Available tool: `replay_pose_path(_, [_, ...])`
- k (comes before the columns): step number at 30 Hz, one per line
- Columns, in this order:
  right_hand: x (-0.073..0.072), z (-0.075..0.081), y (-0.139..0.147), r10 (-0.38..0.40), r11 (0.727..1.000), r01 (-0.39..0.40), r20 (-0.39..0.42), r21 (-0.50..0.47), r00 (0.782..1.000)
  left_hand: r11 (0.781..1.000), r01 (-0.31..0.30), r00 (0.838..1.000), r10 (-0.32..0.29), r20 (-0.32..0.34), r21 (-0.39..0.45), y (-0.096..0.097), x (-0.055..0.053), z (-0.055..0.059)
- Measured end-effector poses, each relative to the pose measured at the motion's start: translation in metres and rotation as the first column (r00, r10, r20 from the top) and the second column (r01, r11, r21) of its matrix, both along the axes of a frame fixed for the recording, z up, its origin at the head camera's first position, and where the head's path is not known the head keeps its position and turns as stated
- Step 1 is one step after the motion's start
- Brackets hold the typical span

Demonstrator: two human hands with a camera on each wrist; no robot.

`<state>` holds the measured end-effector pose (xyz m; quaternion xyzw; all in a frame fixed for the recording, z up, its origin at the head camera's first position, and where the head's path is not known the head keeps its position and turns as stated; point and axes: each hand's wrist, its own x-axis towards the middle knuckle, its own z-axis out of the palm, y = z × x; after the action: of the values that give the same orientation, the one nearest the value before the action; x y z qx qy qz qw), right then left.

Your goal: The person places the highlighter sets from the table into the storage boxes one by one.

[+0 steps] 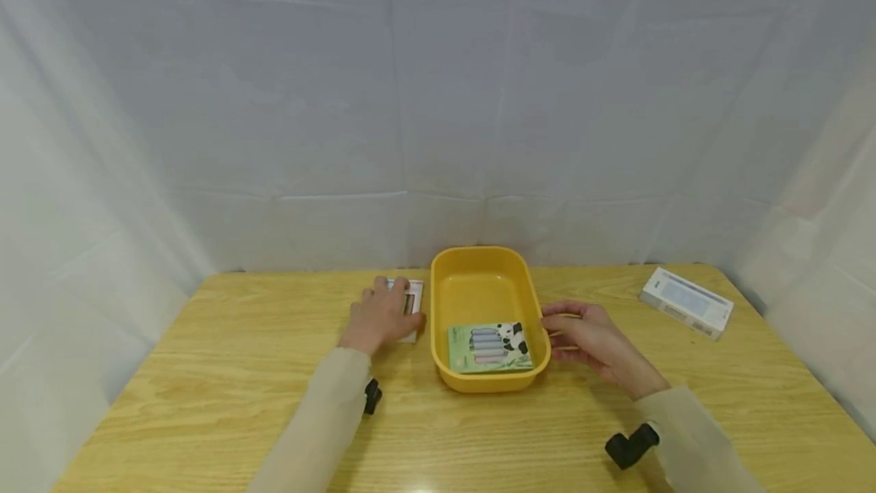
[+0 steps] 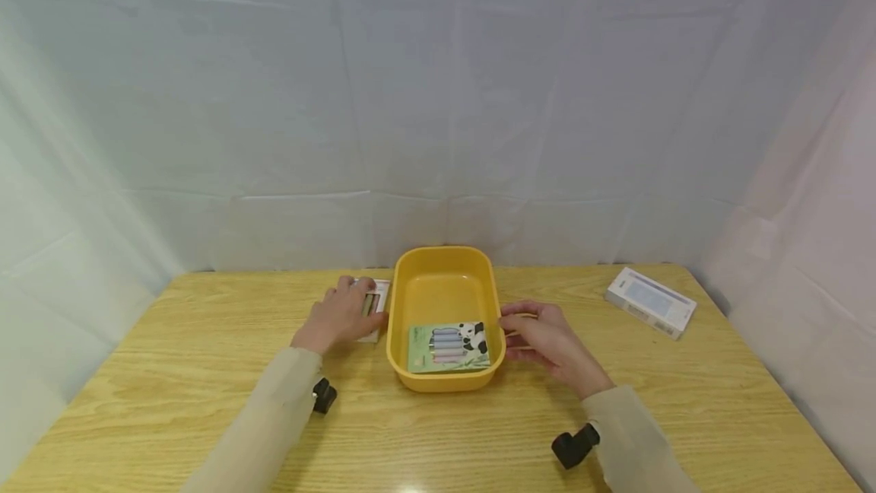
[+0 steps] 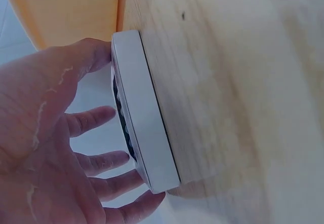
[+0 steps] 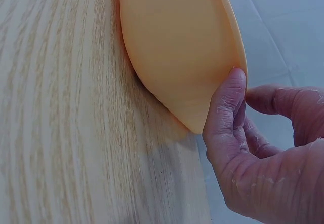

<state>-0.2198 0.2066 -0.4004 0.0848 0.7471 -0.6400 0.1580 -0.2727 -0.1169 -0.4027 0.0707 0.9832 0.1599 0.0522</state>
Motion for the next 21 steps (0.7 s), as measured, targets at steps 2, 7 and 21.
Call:
replay_pose_path(2, [0.000,0.000,0.000,-0.001,1.000,0.001,0.001,0.001,1.000,1.000,-0.010,1.000,0.011,0.024,-0.014,0.001,-0.004,0.001])
replay_pose_path(7, [0.000,0.000,0.000,-0.003,1.000,0.003,0.008,0.001,1.000,0.998,-0.032,0.997,0.036,0.064,-0.061,0.004,-0.011,0.005])
replay_pose_path(21, [-0.001,0.000,0.001,-0.007,1.000,0.007,0.010,-0.014,1.000,0.989,-0.072,0.992,0.085,0.098,-0.130,0.011,-0.019,0.013])
